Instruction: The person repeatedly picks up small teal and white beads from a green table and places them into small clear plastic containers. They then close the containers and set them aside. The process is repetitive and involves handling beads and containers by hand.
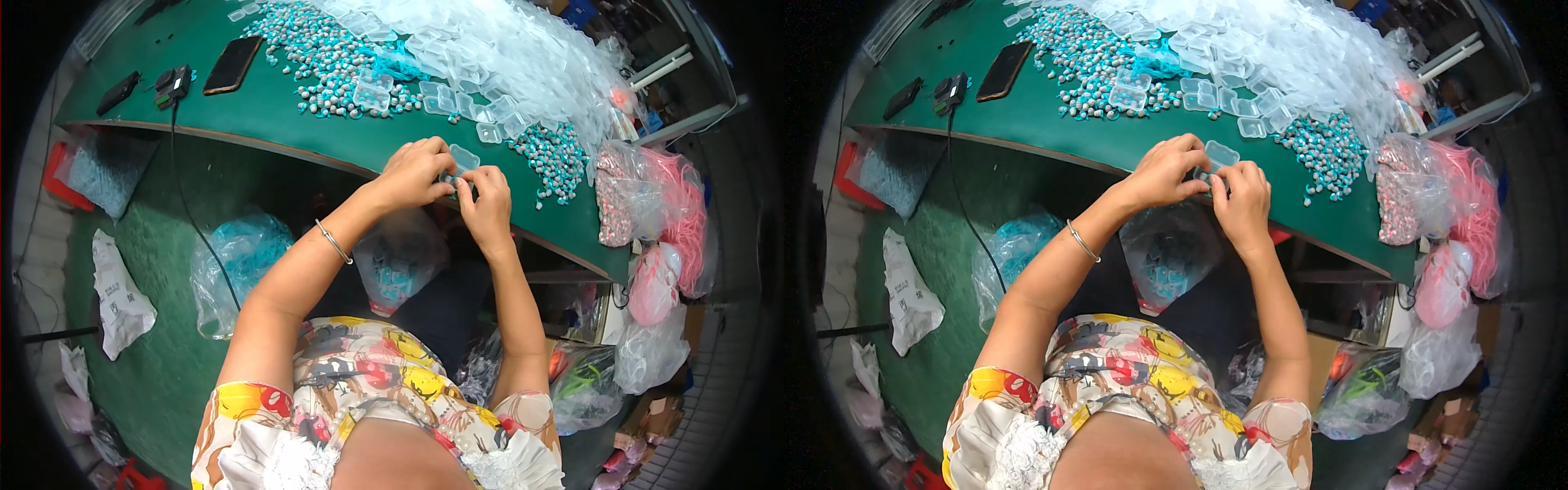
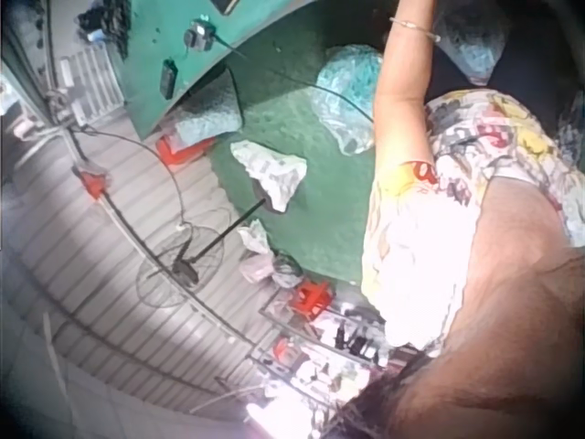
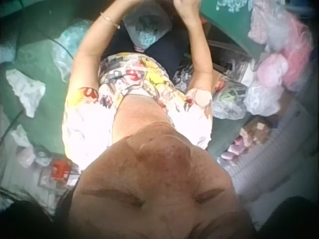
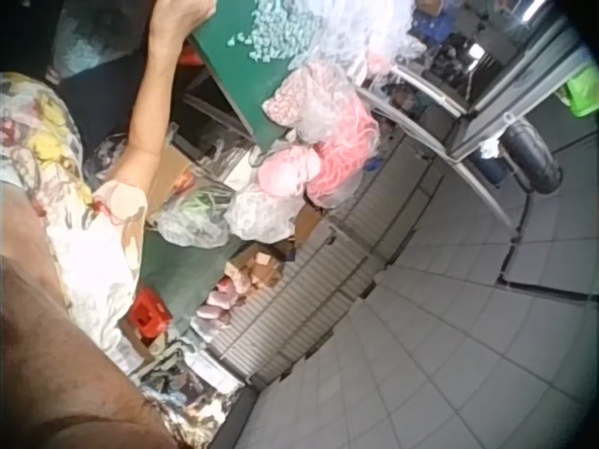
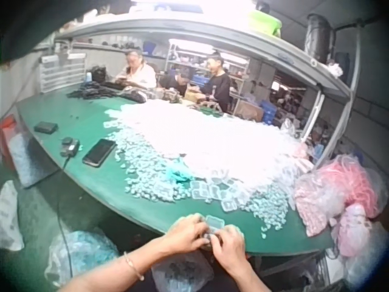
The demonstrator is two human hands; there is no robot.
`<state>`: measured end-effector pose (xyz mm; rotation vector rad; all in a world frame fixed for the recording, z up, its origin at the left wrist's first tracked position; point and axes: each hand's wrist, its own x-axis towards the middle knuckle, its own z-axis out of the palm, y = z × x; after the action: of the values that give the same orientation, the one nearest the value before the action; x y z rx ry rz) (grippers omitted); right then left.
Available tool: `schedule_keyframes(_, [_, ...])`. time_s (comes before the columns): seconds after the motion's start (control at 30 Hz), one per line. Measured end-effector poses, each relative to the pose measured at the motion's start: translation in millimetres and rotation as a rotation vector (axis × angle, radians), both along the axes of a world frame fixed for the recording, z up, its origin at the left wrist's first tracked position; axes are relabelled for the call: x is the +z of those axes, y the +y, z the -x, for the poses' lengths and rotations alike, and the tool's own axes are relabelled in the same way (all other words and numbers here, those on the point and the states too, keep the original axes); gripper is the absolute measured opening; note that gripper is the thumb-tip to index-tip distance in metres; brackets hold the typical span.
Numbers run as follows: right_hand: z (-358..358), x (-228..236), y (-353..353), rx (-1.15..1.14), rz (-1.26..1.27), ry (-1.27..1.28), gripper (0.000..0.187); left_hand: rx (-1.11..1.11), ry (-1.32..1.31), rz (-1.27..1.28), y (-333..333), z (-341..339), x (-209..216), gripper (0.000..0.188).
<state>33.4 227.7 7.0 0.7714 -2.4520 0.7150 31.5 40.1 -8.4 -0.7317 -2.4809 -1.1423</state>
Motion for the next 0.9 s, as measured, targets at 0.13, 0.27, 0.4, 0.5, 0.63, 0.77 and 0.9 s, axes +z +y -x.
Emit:
schedule_keyframes(0.13, [18.7,13.1,5.3,0.039,0.074,-0.078,0.004,0.007,0.026,-0.014,0.1,-0.7,-2.5,0.03])
schedule_keyframes(0.27, [73.6,33.6,-18.9,0.149,0.061,0.01,0.005,0.025,0.007,-0.013,1.3,-4.2,2.5,0.032])
schedule_keyframes(0.4, [133.0,30.5,-66.6,0.241,-0.064,0.071,0.013,0.027,0.015,-0.002,0.3,-2.9,3.7,0.036])
schedule_keyframes(0.5, [159.6,23.9,-98.8,0.21,-0.164,0.043,0.018,0.03,0.038,-0.013,0.1,-1.9,0.8,0.036])
schedule_keyframes(0.63, [175.8,15.6,-121.8,0.155,-0.208,0.057,0.022,0.025,0.028,-0.012,0.2,-3.3,1.9,0.037])
schedule_keyframes(0.77, [173.5,12.9,-134.8,0.182,-0.238,0.138,0.021,0.041,0.036,-0.002,-0.4,-2.7,-0.8,0.037])
schedule_keyframes(0.9, [172.2,9.3,-133.0,0.115,-0.258,0.045,0.021,0.036,0.022,0.01,0.5,-2.4,0.3,0.037])
